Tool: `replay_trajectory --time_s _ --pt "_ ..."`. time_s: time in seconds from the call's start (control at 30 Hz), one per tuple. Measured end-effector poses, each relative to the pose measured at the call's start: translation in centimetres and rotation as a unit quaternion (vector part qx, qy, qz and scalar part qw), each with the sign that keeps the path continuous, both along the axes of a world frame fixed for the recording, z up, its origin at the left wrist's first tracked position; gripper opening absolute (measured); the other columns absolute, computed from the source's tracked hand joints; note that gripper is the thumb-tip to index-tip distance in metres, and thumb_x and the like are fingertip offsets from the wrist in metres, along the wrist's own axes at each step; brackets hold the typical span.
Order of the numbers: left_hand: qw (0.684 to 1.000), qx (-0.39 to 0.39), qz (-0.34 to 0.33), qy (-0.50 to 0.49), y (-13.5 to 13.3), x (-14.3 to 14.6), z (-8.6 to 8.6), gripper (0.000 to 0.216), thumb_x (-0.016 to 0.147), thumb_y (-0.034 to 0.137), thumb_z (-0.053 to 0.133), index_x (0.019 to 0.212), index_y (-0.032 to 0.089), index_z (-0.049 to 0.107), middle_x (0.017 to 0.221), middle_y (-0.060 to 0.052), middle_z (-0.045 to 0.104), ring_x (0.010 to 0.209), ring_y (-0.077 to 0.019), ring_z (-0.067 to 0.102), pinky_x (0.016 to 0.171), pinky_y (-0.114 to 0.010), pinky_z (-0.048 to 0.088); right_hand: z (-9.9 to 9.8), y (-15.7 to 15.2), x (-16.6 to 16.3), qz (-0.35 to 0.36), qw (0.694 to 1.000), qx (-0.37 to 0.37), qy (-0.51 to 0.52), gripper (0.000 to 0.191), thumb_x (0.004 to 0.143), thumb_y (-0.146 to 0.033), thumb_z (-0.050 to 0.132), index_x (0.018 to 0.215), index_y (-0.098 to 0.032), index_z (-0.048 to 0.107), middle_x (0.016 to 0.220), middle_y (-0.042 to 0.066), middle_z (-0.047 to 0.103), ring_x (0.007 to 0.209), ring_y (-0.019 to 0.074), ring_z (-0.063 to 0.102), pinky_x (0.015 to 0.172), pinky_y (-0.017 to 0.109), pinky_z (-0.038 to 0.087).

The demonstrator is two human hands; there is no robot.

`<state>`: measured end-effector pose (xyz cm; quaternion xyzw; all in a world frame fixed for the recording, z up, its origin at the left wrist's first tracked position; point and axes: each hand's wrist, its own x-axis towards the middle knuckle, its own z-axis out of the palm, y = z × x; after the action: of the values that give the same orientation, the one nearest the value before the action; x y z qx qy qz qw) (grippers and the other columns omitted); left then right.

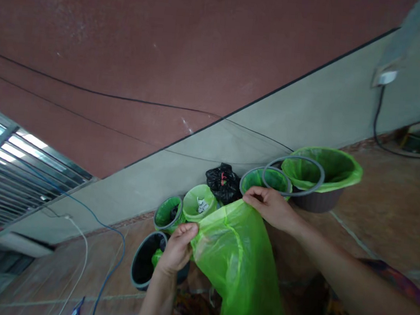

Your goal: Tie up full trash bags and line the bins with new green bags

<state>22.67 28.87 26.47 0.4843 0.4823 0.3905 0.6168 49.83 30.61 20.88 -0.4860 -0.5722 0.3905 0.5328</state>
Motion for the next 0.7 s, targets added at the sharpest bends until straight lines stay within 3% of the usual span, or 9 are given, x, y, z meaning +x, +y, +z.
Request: replay_trajectory --time_s 0.1,0.17,0.27,0.37,0.53,0.7 --pt "0.999 -0.010 -0.033 0.011 0.2 0.9 0.1 0.045 0.061 0.055 0.087 0.066 0.014 0.071 0.064 -0.002 0.068 0.060 -0.0128 0.059 0.066 -0.026 0.047 0.6 -0.6 -0.6 -0.019 0.998 0.062 0.019 0.037 0.089 -0.049 0.057 0.108 -0.021 0.070 0.107 0.007 0.072 0.095 0.0209 0.064 0.075 0.030 0.049" --pt "0.994 -0.020 -0.095 0.044 0.6 1.6 -0.1 0.043 0.067 0.054 0.083 0.072 0.012 0.074 0.067 -0.004 0.070 0.062 -0.0137 0.060 0.067 -0.027 0.047 1.1 -1.2 -1.0 0.057 0.995 0.075 0.036 0.042 0.092 -0.050 0.054 0.119 -0.022 0.068 0.119 0.008 0.070 0.103 0.0218 0.064 0.080 0.031 0.050" --pt "0.981 -0.022 -0.167 0.094 1.1 2.6 -0.5 0.043 0.075 0.055 0.076 0.076 0.012 0.075 0.069 -0.004 0.071 0.060 -0.0125 0.058 0.066 -0.026 0.045 1.5 -1.8 -1.3 0.201 0.978 0.059 0.010 0.041 0.091 -0.050 0.056 0.115 -0.020 0.070 0.105 0.005 0.073 0.093 0.0192 0.065 0.077 0.028 0.050" --pt "0.974 -0.012 -0.186 0.129 1.4 3.3 -0.9 0.047 0.077 0.059 0.073 0.069 0.012 0.071 0.062 -0.002 0.066 0.055 -0.0102 0.051 0.060 -0.024 0.040 1.3 -1.7 -1.3 0.246 0.968 0.043 -0.033 0.033 0.090 -0.048 0.059 0.091 -0.017 0.073 0.078 0.001 0.069 0.074 0.0146 0.060 0.068 0.025 0.045" --pt "0.970 -0.008 -0.188 0.157 1.3 3.3 -1.3 0.050 0.078 0.062 0.070 0.065 0.014 0.068 0.057 0.000 0.059 0.052 -0.0090 0.044 0.055 -0.024 0.036 1.1 -1.0 -0.6 0.222 0.975 0.012 -0.011 0.034 0.088 -0.048 0.059 0.077 -0.016 0.065 0.069 -0.002 0.058 0.065 0.0115 0.050 0.060 0.023 0.038" --pt "0.943 -0.011 -0.274 0.191 1.6 1.5 -1.0 0.043 0.075 0.055 0.075 0.063 0.014 0.069 0.057 0.002 0.056 0.054 -0.0088 0.043 0.055 -0.023 0.034 1.2 -0.2 1.7 0.089 0.996 0.003 0.015 0.035 0.083 -0.052 0.060 0.077 -0.017 0.064 0.067 -0.002 0.054 0.062 0.0114 0.046 0.057 0.024 0.037"
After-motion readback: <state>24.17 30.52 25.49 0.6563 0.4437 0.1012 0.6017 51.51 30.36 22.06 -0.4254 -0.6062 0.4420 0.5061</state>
